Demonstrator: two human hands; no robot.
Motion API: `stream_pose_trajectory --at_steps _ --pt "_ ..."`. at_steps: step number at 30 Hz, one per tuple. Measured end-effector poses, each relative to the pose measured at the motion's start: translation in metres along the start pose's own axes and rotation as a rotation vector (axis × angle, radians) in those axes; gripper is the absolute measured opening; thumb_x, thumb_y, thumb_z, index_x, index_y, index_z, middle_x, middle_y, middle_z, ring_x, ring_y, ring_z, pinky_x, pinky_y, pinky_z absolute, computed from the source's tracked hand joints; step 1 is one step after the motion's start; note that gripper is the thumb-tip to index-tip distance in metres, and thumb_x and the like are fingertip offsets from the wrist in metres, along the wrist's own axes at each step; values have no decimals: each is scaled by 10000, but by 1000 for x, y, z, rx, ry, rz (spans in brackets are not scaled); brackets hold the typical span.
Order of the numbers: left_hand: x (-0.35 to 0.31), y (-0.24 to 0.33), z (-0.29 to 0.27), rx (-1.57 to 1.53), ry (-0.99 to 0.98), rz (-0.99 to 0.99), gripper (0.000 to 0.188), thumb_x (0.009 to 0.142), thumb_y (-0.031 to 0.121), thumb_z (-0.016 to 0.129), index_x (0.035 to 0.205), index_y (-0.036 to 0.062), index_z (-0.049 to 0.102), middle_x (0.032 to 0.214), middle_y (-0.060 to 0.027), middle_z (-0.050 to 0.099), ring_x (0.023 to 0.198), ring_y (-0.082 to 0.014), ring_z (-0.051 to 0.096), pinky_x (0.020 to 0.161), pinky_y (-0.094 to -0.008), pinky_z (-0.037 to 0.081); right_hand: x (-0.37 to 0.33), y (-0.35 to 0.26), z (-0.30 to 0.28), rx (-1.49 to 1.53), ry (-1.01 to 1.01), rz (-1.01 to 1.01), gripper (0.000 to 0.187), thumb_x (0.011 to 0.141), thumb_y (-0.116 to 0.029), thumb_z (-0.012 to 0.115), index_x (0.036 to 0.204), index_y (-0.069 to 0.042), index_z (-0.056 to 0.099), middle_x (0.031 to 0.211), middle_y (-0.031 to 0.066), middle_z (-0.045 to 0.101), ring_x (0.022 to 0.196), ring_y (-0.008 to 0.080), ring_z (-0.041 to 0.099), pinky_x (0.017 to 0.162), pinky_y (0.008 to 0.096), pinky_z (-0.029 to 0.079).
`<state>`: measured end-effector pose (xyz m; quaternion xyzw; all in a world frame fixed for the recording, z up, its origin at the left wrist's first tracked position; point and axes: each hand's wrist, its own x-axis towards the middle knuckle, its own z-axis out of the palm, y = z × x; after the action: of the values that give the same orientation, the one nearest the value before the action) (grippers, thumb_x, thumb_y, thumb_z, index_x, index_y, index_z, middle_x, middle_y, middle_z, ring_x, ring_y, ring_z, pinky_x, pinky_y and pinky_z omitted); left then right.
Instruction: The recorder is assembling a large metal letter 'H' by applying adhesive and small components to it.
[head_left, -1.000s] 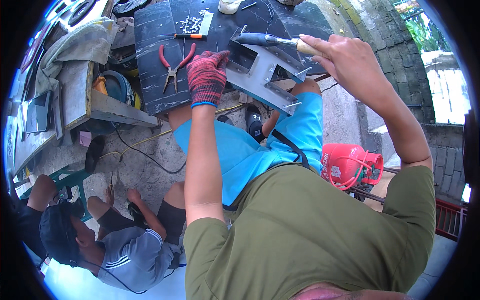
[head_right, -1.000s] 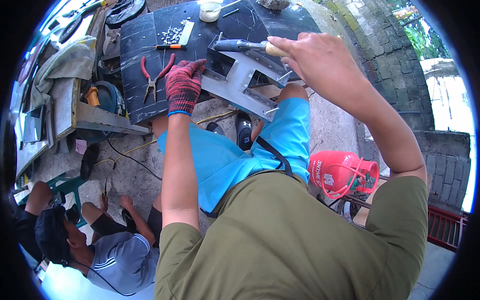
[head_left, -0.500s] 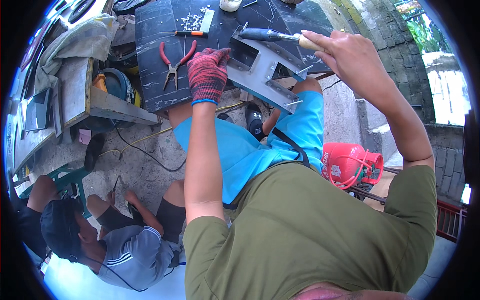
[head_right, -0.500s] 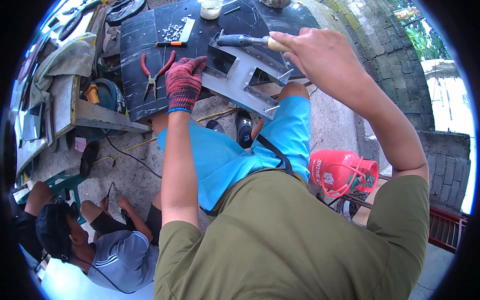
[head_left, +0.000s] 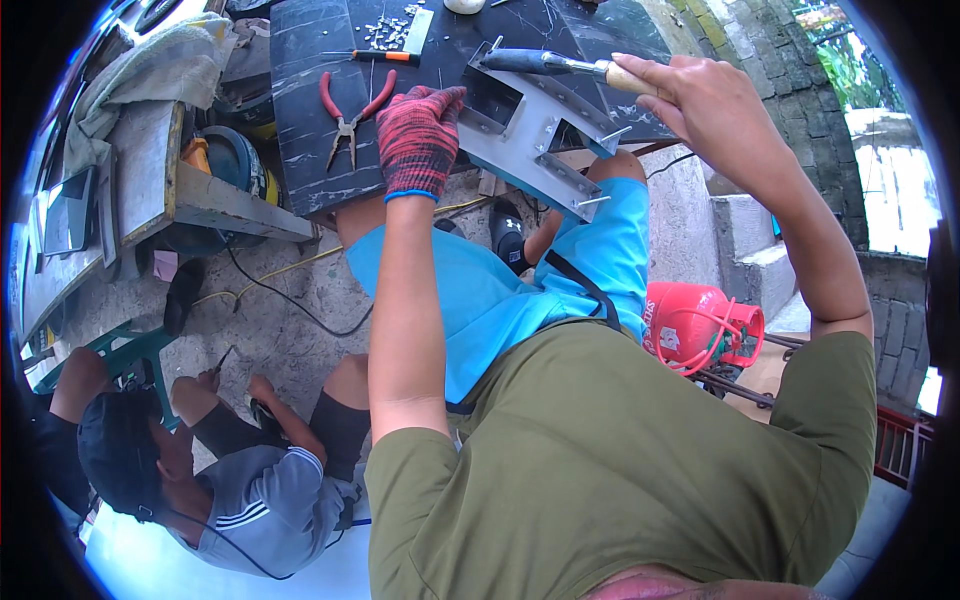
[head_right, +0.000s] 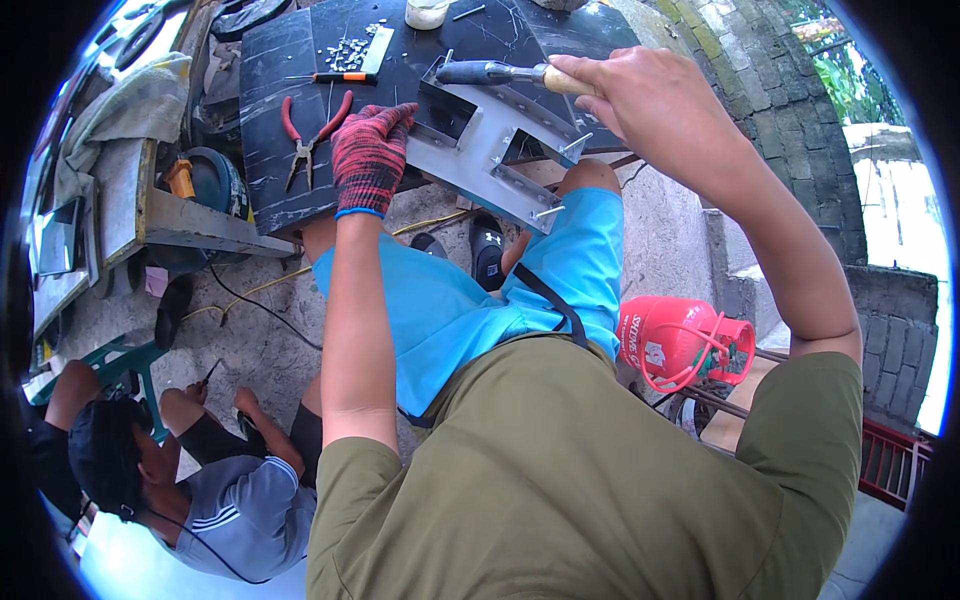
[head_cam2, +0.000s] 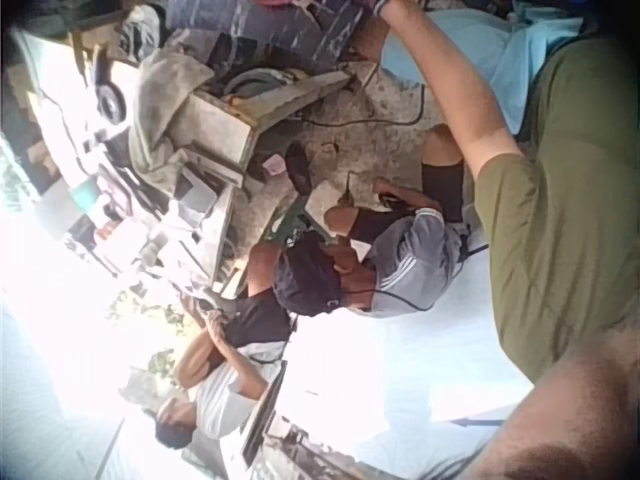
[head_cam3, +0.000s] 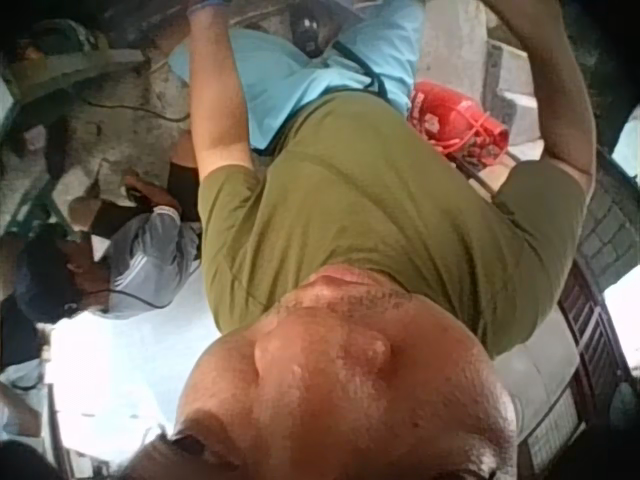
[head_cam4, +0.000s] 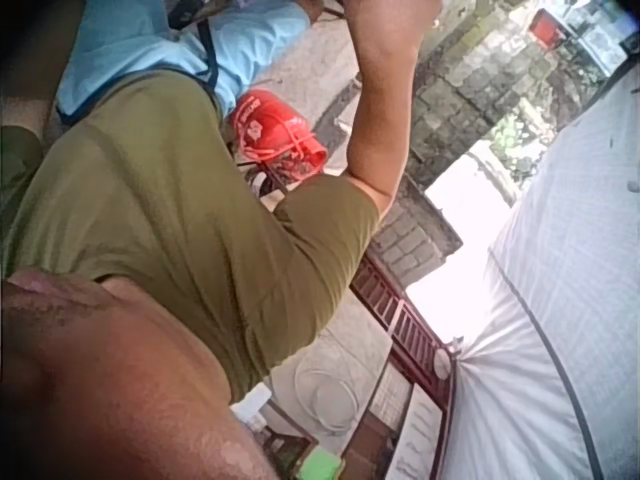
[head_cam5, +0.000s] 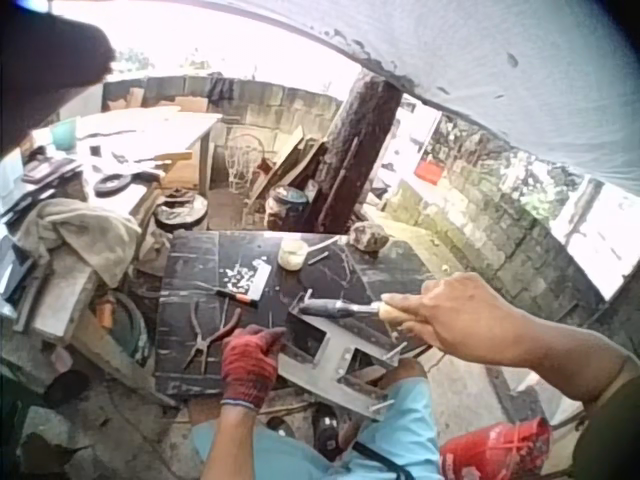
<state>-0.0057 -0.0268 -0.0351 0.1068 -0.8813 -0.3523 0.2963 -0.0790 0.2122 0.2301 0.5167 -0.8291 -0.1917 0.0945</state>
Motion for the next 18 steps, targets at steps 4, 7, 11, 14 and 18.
stream_pose_trajectory --at_steps 4,7,11,14,18 --pt "1 -2 1 0 4 5 150 885 195 751 1017 204 823 957 -66 748 914 -291 671 880 -417 528 0 -4 0 -33 -3 -4 445 941 -208 698 1384 -188 652 894 116 697 826 289 704 737 424 559" --pt "1 -2 1 -5 -1 5 147 891 200 749 1019 202 822 963 -64 748 920 -293 671 880 -418 527 -1 -12 -2 -90 -9 -8 444 942 -209 697 1383 -197 651 877 107 684 808 276 705 721 419 557" --pt "1 -1 2 8 8 11 146 902 227 744 1024 211 822 959 -59 745 923 -295 671 878 -424 525 -3 -13 0 -114 -6 -2 438 941 -215 698 1377 -207 654 869 103 678 795 275 707 711 414 558" --pt "0 -3 3 23 1 -4 155 902 246 743 1035 229 822 960 -56 739 931 -297 670 887 -427 522 -1 -9 1 -85 22 -12 438 940 -216 699 1376 -213 656 871 105 679 795 277 706 713 415 559" --pt "0 -4 3 17 -7 -10 165 897 248 747 1044 242 820 968 -54 735 940 -297 667 899 -425 517 -1 -4 3 -41 29 -4 441 940 -215 699 1379 -216 657 878 110 683 801 285 705 715 419 558"
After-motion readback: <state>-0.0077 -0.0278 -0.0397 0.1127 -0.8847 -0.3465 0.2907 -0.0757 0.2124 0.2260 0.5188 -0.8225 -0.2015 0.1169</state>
